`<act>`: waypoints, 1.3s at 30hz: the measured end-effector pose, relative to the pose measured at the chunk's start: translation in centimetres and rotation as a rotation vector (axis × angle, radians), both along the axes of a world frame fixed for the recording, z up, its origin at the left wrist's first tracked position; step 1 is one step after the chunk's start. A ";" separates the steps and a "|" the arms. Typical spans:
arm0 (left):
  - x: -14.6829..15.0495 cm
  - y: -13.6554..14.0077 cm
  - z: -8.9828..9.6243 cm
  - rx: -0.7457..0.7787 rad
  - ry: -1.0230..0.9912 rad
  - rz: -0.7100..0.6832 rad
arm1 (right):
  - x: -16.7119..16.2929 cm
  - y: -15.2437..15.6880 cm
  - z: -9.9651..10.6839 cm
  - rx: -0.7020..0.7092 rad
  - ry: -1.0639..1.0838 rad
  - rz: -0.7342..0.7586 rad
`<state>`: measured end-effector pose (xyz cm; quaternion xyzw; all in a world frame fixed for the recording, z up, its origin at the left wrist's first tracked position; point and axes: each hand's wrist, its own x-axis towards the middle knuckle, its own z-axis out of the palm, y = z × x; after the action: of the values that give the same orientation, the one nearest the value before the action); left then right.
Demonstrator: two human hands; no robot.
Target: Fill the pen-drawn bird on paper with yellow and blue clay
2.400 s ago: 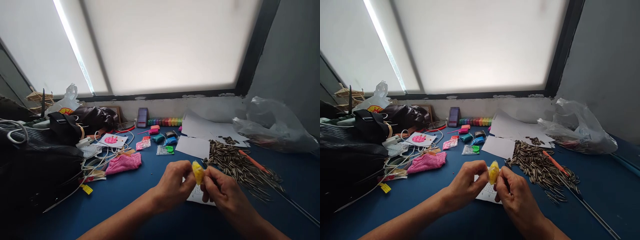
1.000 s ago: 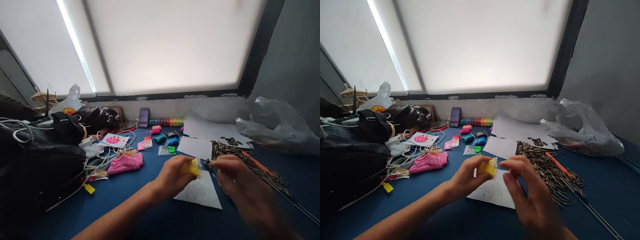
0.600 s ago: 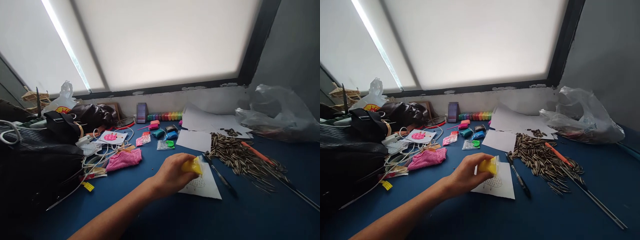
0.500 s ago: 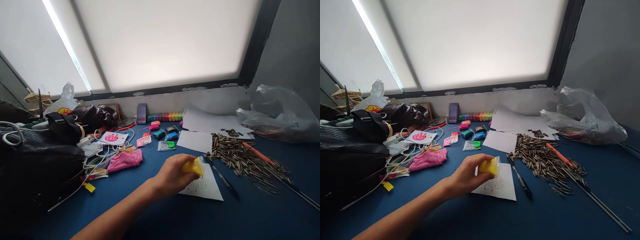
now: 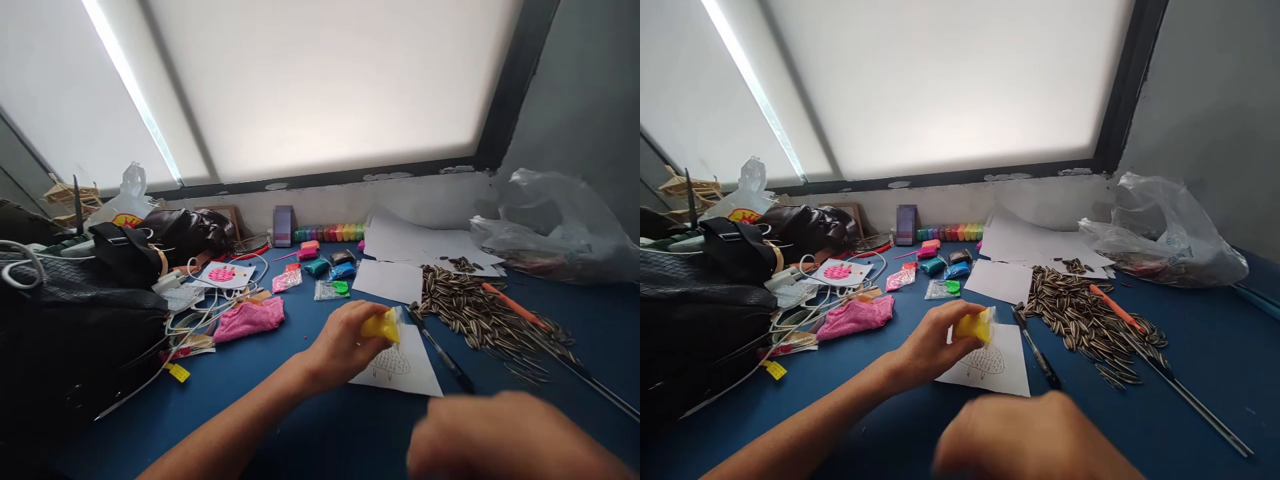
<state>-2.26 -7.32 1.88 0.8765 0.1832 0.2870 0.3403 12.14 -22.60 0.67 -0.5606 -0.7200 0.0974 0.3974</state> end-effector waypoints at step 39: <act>-0.2 0.8 0.3 -0.281 0.018 0.028 | 2.0 4.8 2.7 -0.244 0.398 -0.169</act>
<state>-2.50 -6.50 2.19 0.8201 0.2368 0.2555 0.4540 14.16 -17.78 3.39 -0.6323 -0.5610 0.2587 0.4676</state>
